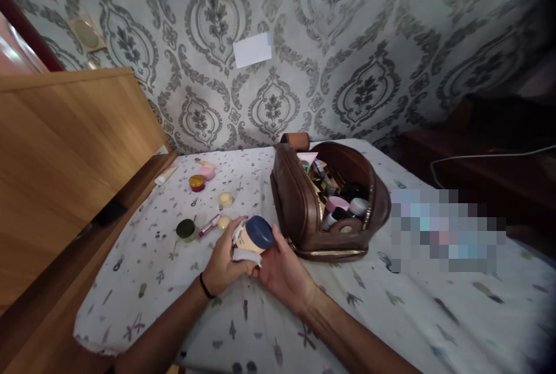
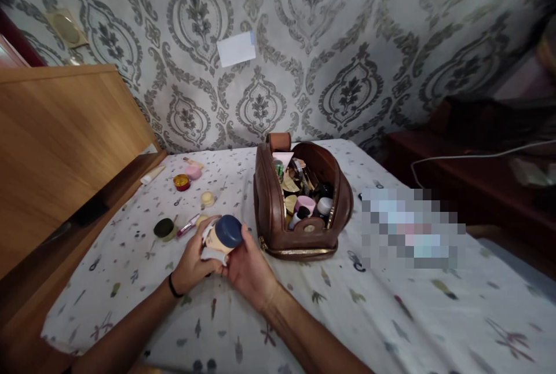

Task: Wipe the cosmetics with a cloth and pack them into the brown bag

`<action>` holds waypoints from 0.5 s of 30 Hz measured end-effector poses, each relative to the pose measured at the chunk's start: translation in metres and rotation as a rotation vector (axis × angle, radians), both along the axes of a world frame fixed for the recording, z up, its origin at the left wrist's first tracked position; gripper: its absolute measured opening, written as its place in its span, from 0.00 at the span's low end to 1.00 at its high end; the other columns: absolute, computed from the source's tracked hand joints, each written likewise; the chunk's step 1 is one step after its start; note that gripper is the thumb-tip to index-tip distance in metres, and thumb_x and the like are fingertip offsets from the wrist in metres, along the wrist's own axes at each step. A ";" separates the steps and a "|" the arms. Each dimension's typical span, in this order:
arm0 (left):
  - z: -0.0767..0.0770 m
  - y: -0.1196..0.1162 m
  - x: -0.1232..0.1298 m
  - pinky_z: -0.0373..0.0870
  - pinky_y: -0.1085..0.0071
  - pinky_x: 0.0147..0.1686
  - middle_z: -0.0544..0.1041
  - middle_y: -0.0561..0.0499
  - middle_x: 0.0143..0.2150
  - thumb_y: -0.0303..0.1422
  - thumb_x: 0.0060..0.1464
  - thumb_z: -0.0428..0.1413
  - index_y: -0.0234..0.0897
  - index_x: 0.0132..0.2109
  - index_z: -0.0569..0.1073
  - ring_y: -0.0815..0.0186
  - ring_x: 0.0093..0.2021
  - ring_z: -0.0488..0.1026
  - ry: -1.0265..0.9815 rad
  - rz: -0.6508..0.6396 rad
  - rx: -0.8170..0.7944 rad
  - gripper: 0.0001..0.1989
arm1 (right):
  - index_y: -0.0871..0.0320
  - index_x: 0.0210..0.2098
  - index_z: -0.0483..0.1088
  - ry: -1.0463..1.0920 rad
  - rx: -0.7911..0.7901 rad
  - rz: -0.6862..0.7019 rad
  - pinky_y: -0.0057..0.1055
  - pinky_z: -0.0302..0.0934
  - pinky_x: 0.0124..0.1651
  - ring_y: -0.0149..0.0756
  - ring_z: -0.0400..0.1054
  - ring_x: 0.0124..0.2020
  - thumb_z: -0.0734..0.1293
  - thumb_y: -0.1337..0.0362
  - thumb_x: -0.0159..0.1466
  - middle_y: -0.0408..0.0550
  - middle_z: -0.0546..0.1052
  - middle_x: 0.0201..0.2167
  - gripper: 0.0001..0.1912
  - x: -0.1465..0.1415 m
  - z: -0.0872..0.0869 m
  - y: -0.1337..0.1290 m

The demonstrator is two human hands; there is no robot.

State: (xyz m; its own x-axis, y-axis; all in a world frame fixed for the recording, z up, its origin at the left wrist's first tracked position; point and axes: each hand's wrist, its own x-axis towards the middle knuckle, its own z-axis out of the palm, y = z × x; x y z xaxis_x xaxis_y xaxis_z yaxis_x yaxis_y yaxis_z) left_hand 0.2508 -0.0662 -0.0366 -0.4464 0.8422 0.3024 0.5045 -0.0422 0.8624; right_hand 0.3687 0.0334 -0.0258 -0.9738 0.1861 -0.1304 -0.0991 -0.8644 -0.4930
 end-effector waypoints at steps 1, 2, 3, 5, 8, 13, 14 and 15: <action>0.001 0.000 0.000 0.68 0.59 0.51 0.72 0.42 0.54 0.33 0.41 0.63 0.36 0.60 0.60 0.52 0.51 0.72 0.004 0.012 -0.002 0.38 | 0.54 0.47 0.72 -0.005 0.012 0.008 0.32 0.64 0.37 0.37 0.72 0.38 0.58 0.41 0.66 0.48 0.79 0.41 0.26 -0.001 -0.001 -0.001; 0.001 -0.001 -0.001 0.68 0.59 0.51 0.72 0.42 0.54 0.33 0.40 0.63 0.36 0.59 0.61 0.52 0.51 0.72 0.016 0.024 -0.001 0.38 | 0.54 0.48 0.71 -0.013 0.028 0.017 0.31 0.64 0.36 0.37 0.72 0.38 0.57 0.41 0.66 0.49 0.79 0.41 0.26 -0.002 -0.003 -0.001; 0.002 -0.001 -0.002 0.67 0.60 0.51 0.73 0.43 0.53 0.32 0.39 0.63 0.36 0.59 0.62 0.53 0.51 0.72 0.033 0.035 0.005 0.37 | 0.54 0.48 0.71 -0.024 0.049 0.027 0.31 0.64 0.35 0.37 0.71 0.37 0.57 0.40 0.66 0.49 0.79 0.40 0.27 -0.003 -0.005 -0.002; 0.003 -0.003 -0.004 0.68 0.61 0.49 0.73 0.44 0.51 0.31 0.38 0.62 0.37 0.57 0.63 0.54 0.49 0.72 0.079 0.058 0.032 0.36 | 0.55 0.47 0.71 -0.066 0.115 0.031 0.30 0.63 0.32 0.37 0.71 0.36 0.58 0.38 0.64 0.49 0.79 0.38 0.29 -0.005 -0.011 -0.003; 0.007 -0.005 -0.007 0.69 0.63 0.46 0.75 0.47 0.47 0.31 0.39 0.61 0.37 0.53 0.66 0.57 0.46 0.73 0.157 0.094 0.084 0.31 | 0.55 0.46 0.71 -0.127 0.274 -0.079 0.28 0.61 0.29 0.37 0.69 0.35 0.63 0.36 0.59 0.48 0.77 0.37 0.31 -0.005 -0.017 -0.005; 0.015 -0.008 -0.007 0.69 0.65 0.41 0.76 0.49 0.41 0.37 0.54 0.54 0.37 0.48 0.71 0.61 0.40 0.73 0.168 0.060 0.120 0.15 | 0.53 0.50 0.70 -0.107 0.429 -0.211 0.26 0.58 0.26 0.32 0.65 0.31 0.68 0.43 0.60 0.46 0.75 0.38 0.26 0.001 -0.014 -0.008; 0.015 -0.008 -0.007 0.69 0.66 0.41 0.76 0.48 0.40 0.38 0.57 0.51 0.37 0.47 0.72 0.61 0.40 0.73 0.152 0.057 0.129 0.14 | 0.52 0.50 0.70 -0.110 0.422 -0.209 0.26 0.58 0.27 0.32 0.65 0.30 0.70 0.46 0.59 0.45 0.75 0.38 0.25 0.002 -0.012 -0.008; 0.014 -0.008 -0.007 0.70 0.66 0.41 0.77 0.48 0.40 0.38 0.60 0.49 0.37 0.45 0.73 0.61 0.40 0.73 0.128 0.060 0.134 0.14 | 0.52 0.49 0.70 -0.116 0.403 -0.201 0.26 0.58 0.27 0.32 0.65 0.30 0.72 0.49 0.58 0.45 0.75 0.38 0.24 0.002 -0.011 -0.009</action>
State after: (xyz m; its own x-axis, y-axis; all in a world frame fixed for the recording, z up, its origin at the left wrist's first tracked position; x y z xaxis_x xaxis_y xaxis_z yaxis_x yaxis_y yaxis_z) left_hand 0.2442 -0.0744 -0.0221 -0.4451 0.7637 0.4676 0.6144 -0.1194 0.7799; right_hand 0.3711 0.0246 -0.0364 -0.8964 0.4280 -0.1152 -0.1692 -0.5707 -0.8035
